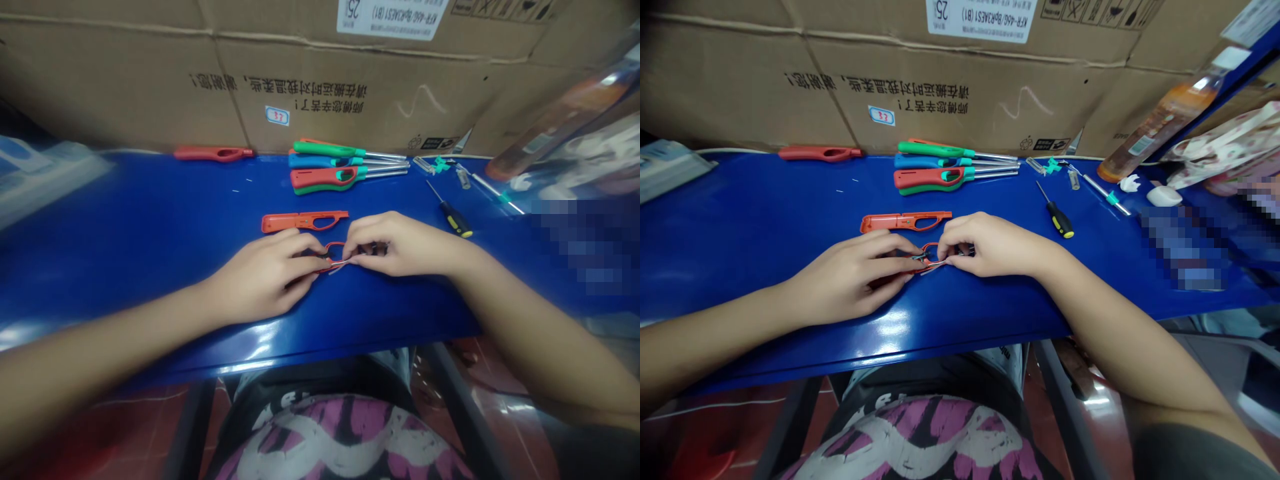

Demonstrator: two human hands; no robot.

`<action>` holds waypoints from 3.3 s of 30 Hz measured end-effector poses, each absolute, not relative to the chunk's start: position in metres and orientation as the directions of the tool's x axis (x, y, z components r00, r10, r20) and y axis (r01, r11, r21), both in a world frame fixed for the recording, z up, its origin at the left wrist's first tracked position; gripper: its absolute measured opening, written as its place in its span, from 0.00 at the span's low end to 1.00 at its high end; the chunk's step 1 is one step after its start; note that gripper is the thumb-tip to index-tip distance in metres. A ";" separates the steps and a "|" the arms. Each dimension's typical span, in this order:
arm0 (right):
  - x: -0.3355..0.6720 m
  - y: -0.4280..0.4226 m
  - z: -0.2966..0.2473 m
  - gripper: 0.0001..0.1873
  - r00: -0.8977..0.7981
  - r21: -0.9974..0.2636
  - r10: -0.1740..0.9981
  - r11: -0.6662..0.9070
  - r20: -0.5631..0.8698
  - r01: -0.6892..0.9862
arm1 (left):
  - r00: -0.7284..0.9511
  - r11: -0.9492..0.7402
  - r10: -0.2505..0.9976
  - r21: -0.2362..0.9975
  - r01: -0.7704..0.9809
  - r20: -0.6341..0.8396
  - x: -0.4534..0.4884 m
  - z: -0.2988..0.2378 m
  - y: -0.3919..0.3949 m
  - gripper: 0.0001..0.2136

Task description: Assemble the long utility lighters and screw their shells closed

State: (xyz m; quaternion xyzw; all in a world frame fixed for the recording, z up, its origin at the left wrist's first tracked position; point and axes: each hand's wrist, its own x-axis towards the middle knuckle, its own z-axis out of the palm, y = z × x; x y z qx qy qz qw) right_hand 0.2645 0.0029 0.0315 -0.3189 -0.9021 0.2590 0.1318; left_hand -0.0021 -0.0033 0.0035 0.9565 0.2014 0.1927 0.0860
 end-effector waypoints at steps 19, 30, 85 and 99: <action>0.250 -0.003 0.020 0.07 -0.729 -0.550 0.682 0.630 0.056 0.548 | 0.843 -0.886 0.447 0.277 0.371 0.300 -0.001 0.003 -0.004 0.14; 0.252 0.000 0.020 0.11 -0.759 -0.623 0.648 0.619 0.062 0.478 | 0.842 -0.878 0.456 0.300 0.373 0.288 -0.001 0.003 -0.005 0.13; 0.270 0.007 0.034 0.05 -0.722 -0.574 0.691 0.575 -0.041 0.583 | 0.909 -0.957 0.268 -0.021 0.289 0.319 0.000 0.006 -0.006 0.16; 0.288 0.023 0.031 0.08 -0.491 -0.383 0.825 0.565 0.281 0.731 | 0.828 -0.939 0.344 0.178 0.295 0.443 -0.010 -0.008 0.008 0.12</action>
